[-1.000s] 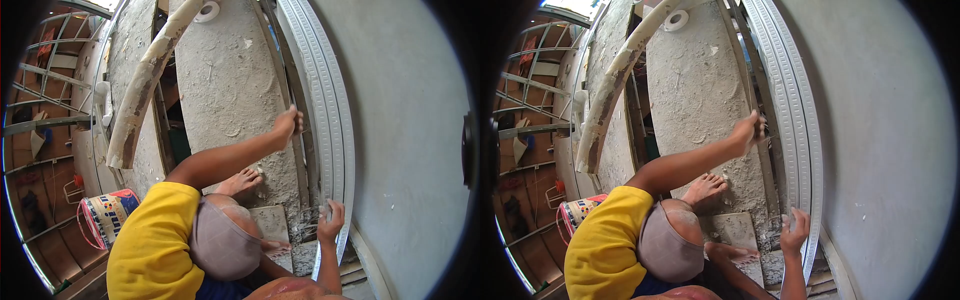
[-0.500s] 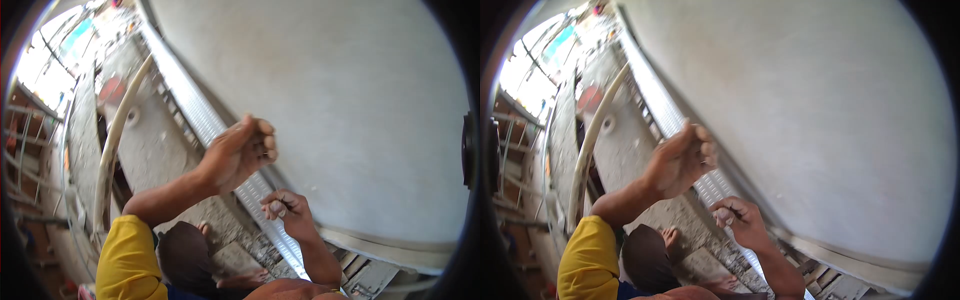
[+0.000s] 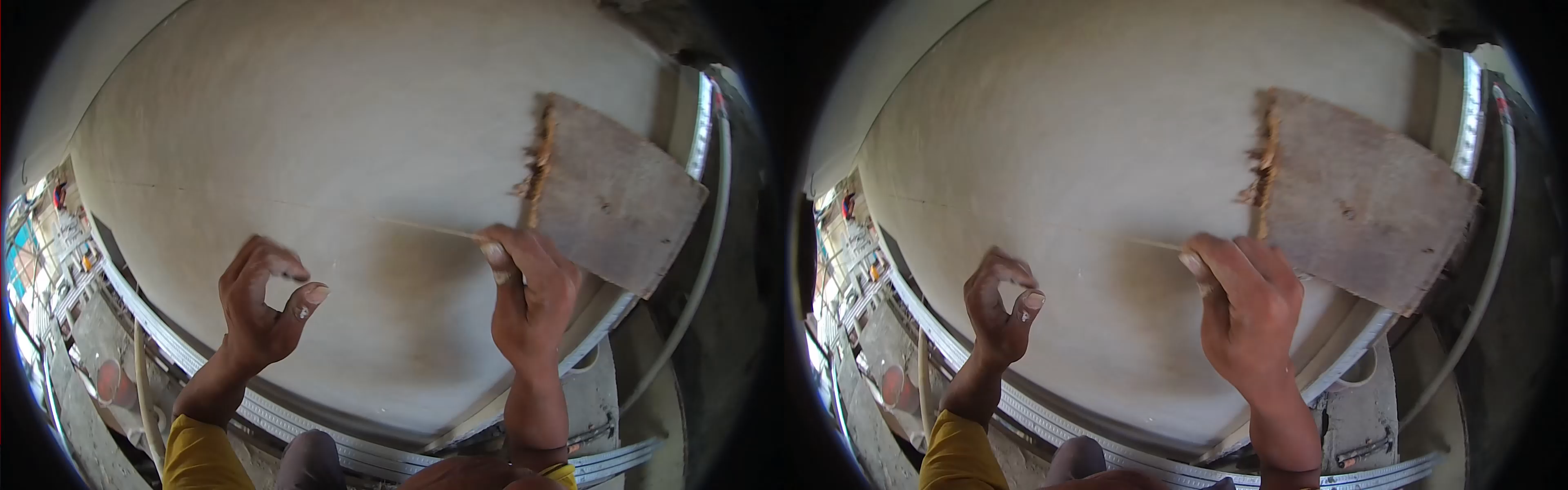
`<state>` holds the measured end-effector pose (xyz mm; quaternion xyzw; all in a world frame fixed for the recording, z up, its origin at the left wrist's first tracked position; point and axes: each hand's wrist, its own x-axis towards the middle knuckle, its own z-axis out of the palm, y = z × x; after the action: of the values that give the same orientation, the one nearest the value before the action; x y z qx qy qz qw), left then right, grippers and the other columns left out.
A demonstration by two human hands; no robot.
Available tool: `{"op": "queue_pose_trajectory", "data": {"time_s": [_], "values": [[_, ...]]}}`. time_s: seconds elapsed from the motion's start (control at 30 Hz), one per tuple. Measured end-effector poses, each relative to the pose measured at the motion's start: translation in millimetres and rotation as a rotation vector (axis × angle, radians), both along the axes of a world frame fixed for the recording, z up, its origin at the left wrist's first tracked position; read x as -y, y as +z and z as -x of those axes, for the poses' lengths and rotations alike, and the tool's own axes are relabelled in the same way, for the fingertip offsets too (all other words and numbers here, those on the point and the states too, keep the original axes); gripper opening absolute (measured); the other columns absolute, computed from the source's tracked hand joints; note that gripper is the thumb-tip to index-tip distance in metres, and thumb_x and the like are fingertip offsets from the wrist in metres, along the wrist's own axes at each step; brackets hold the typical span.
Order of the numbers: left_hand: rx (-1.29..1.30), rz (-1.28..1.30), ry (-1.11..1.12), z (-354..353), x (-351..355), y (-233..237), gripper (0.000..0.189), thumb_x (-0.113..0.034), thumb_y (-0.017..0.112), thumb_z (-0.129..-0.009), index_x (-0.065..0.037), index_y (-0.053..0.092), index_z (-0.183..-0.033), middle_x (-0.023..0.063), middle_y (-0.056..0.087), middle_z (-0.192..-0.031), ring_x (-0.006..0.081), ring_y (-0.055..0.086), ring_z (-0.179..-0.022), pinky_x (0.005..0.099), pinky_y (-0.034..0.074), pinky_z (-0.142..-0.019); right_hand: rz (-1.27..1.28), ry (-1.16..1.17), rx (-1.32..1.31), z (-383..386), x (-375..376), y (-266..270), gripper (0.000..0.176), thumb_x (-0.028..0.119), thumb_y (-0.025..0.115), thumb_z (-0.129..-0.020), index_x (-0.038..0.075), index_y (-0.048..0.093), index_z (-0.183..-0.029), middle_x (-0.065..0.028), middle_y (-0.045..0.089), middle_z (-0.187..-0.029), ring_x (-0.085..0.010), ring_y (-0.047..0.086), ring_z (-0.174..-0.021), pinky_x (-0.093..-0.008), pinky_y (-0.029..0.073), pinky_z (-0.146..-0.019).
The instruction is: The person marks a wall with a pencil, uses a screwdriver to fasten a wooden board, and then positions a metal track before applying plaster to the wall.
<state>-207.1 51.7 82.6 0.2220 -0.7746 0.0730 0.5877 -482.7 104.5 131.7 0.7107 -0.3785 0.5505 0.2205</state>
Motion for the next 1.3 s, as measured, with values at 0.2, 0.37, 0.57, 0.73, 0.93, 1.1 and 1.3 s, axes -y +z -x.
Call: {"op": "queue_pose_trajectory", "data": {"time_s": [0.2, 0.37, 0.57, 0.73, 0.93, 1.1, 1.3], "values": [[-0.062, 0.624, 0.087, 88, 98, 101, 0.059, -0.026, 0.082, -0.080, -0.006, 0.051, -0.126, 0.0135, 0.054, -0.120, 0.0297, 0.052, -0.106, 0.0398, 0.046, -0.088, 0.266, -0.040, 0.074, 7, 29, 91, 0.021, -0.008, 0.059, -0.078, 0.003, 0.068, -0.093, -0.0160, 0.067, -0.078, -0.0349, 0.064, -0.069, -0.0409, 0.049, -0.063], [-0.086, 0.903, -0.293, 78, 147, 77, 0.070, -0.032, 0.086, -0.078, -0.014, 0.047, -0.133, 0.0097, 0.049, -0.123, 0.0282, 0.048, -0.104, 0.0417, 0.042, -0.090, 0.103, -0.179, 0.029, 12, 20, 129, 0.019, -0.001, 0.059, -0.085, -0.002, 0.069, -0.100, -0.0182, 0.066, -0.080, -0.0253, 0.060, -0.066, -0.0310, 0.048, -0.066], [-0.129, 0.974, 0.246, 90, 92, 101, 0.066, -0.028, 0.077, -0.089, -0.009, 0.038, -0.140, 0.0152, 0.043, -0.131, 0.0350, 0.047, -0.117, 0.0449, 0.048, -0.090, 0.019, -0.080, -0.089, 19, 22, 140, 0.022, 0.003, 0.054, -0.083, 0.003, 0.073, -0.094, -0.0181, 0.071, -0.087, -0.0388, 0.067, -0.079, -0.0454, 0.053, -0.073], [-0.064, 0.590, -0.080, 126, 66, 175, 0.044, -0.019, 0.068, -0.093, -0.004, 0.055, -0.133, 0.0130, 0.060, -0.113, 0.0267, 0.059, -0.100, 0.0355, 0.049, -0.084, -0.047, 0.037, -0.185, 34, 32, 167, 0.020, 0.008, 0.057, -0.086, 0.003, 0.073, -0.097, -0.0194, 0.070, -0.091, -0.0398, 0.066, -0.082, -0.0460, 0.052, -0.076], [-0.094, 0.415, -0.029, 138, 52, 233, 0.017, -0.020, 0.073, -0.088, -0.006, 0.076, -0.097, 0.0049, 0.062, -0.080, 0.0155, 0.056, -0.070, 0.0303, 0.044, -0.066, -0.294, 0.104, 0.201, 35, 18, 181, 0.028, 0.027, 0.072, -0.090, -0.001, 0.072, -0.095, -0.0116, 0.067, -0.076, -0.0202, 0.061, -0.064, -0.0351, 0.049, -0.063], [-0.147, 0.339, -0.020, 137, 51, 261, 0.022, -0.029, 0.075, -0.088, -0.008, 0.077, -0.096, 0.0034, 0.064, -0.083, 0.0115, 0.052, -0.068, 0.0303, 0.044, -0.064, -0.232, 0.512, 0.537, 44, 33, 183, 0.022, 0.022, 0.074, -0.090, 0.000, 0.071, -0.090, -0.0033, 0.064, -0.073, -0.0092, 0.054, -0.056, -0.0244, 0.042, -0.055], [-0.115, 0.436, -0.038, 143, 54, 267, 0.020, -0.026, 0.072, -0.090, -0.008, 0.078, -0.096, 0.0079, 0.066, -0.084, 0.0192, 0.060, -0.066, 0.0354, 0.048, -0.063, -0.039, 0.363, 0.550, 32, 36, 187, 0.022, 0.015, 0.071, -0.090, -0.004, 0.072, -0.100, -0.0071, 0.068, -0.080, -0.0108, 0.059, -0.056, -0.0263, 0.046, -0.056]]}}
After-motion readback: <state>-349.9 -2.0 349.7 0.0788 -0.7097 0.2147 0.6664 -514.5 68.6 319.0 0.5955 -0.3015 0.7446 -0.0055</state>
